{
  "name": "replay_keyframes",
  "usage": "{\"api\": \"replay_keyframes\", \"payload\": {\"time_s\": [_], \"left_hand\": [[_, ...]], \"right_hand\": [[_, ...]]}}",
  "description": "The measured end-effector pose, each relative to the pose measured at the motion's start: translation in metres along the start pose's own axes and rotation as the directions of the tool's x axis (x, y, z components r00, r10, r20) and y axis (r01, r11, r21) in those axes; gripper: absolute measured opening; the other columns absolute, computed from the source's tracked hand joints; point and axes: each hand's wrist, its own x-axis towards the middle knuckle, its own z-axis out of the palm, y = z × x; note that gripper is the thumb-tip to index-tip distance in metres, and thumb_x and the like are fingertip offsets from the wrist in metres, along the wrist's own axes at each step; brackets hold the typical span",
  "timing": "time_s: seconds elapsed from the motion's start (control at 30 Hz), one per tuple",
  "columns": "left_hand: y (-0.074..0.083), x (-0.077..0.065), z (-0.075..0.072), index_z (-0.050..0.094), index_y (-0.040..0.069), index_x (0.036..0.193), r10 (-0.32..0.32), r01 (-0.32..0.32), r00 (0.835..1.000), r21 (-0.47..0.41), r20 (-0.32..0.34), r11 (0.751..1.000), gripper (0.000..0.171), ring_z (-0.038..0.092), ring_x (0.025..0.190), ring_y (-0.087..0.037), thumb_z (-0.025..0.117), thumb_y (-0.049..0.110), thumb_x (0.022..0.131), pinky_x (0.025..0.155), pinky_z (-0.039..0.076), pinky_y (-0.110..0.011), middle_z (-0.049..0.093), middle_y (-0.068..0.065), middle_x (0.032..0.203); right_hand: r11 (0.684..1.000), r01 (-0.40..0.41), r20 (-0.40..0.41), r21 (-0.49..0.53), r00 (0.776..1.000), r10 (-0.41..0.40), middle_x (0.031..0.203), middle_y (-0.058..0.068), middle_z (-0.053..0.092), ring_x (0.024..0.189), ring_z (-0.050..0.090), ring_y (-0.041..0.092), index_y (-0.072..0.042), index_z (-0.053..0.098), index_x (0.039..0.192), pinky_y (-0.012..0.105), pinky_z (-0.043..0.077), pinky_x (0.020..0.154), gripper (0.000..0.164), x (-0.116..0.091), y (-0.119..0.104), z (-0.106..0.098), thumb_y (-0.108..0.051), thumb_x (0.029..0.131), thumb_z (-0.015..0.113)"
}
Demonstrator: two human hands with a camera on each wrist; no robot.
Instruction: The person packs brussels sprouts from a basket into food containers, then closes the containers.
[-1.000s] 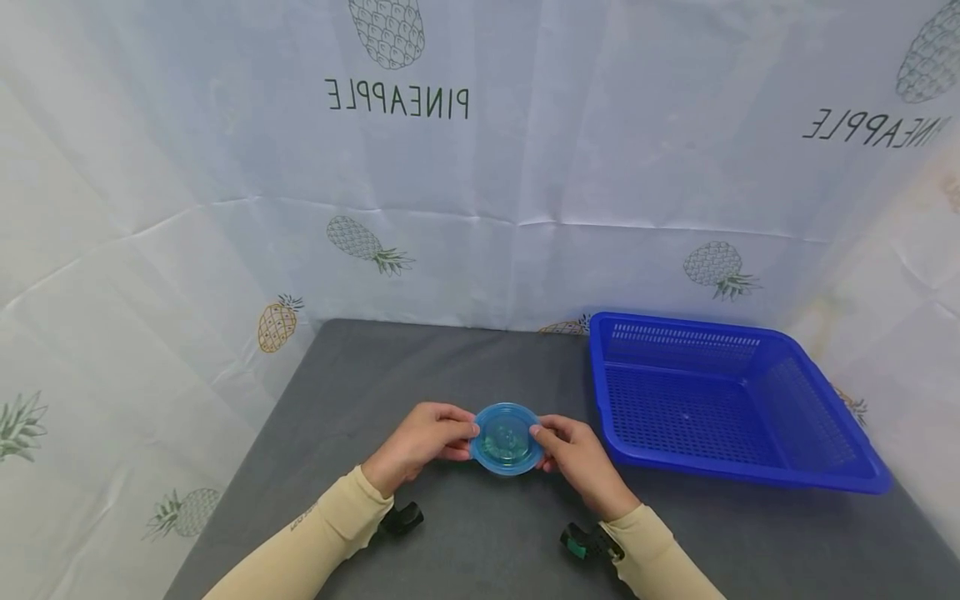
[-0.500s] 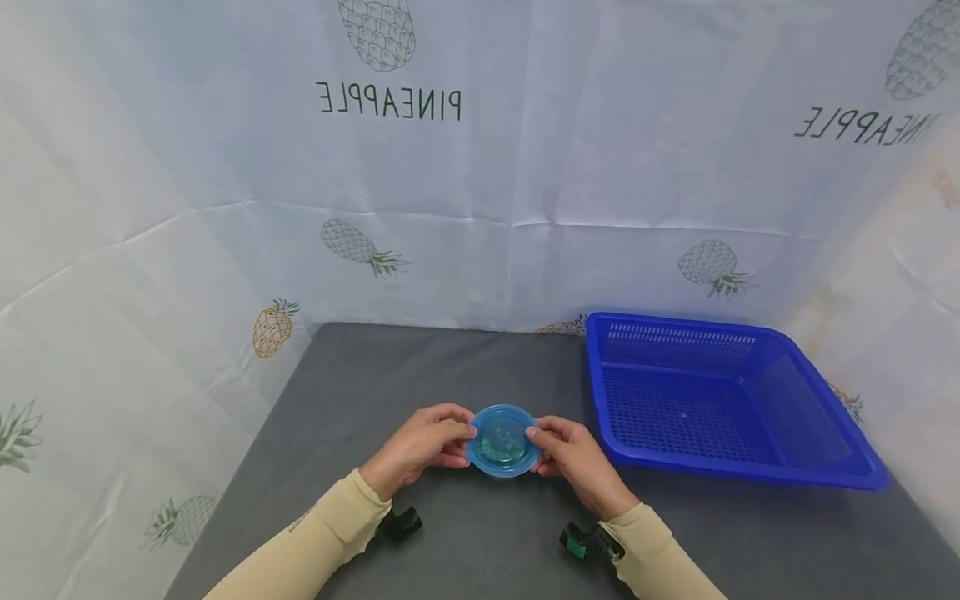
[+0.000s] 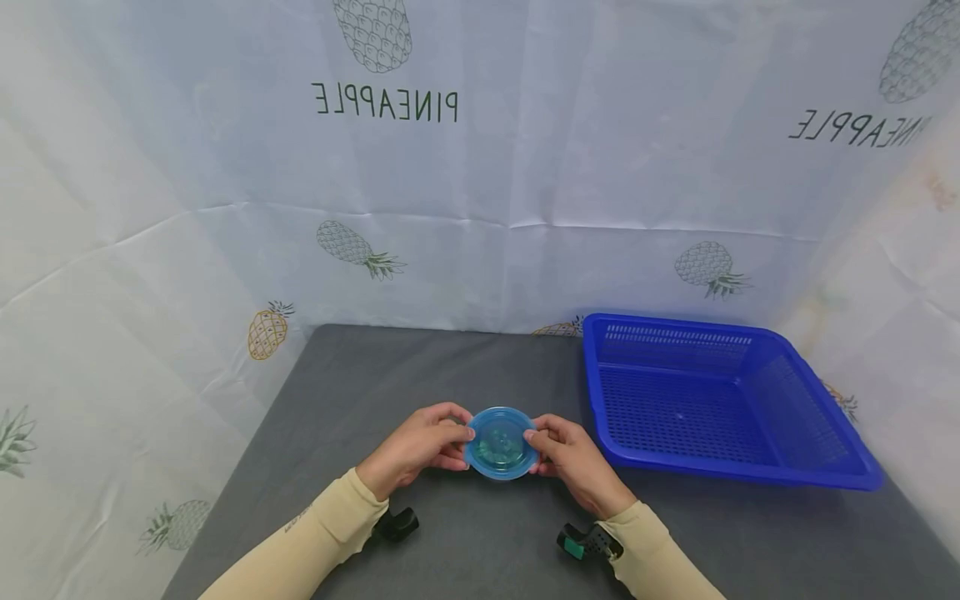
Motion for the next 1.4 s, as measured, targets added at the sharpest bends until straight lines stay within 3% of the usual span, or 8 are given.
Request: {"api": "replay_keyframes", "payload": {"time_s": [0.57,0.83,1.4], "left_hand": [[0.0,0.003,0.0,0.065,0.001,0.129,0.044,-0.043,0.998,-0.016,0.046,0.999,0.032,0.068,0.075,-0.015,0.075,0.017,0.103,0.079,0.07,-0.039,0.066,-0.004,0.083],[-0.001,0.006,-0.008,0.065,0.003,0.132,0.049,-0.049,0.999,-0.004,0.015,0.999,0.034,0.066,0.078,-0.017,0.073,0.02,0.104,0.082,0.07,-0.038,0.064,-0.005,0.087],[0.002,0.005,-0.012,0.065,0.003,0.135,0.034,-0.034,0.999,0.001,-0.008,0.999,0.037,0.066,0.079,-0.017,0.073,0.021,0.104,0.083,0.07,-0.037,0.065,-0.006,0.089]], "right_hand": [[1.0,0.003,-0.041,-0.018,0.999,-0.003,0.083,0.0,0.064,0.068,0.066,0.01,0.01,0.06,0.134,0.021,0.059,0.066,0.035,0.001,0.002,0.0,-0.013,0.109,0.065],[0.994,0.028,-0.089,-0.106,0.995,-0.038,0.09,0.006,0.066,0.075,0.067,0.012,0.004,0.066,0.137,0.022,0.06,0.07,0.036,0.007,-0.004,0.004,-0.02,0.11,0.065],[0.979,0.016,-0.164,-0.202,0.985,-0.05,0.09,0.007,0.068,0.075,0.065,0.016,-0.001,0.07,0.137,0.025,0.059,0.067,0.031,0.015,-0.007,0.013,-0.016,0.109,0.066]]}}
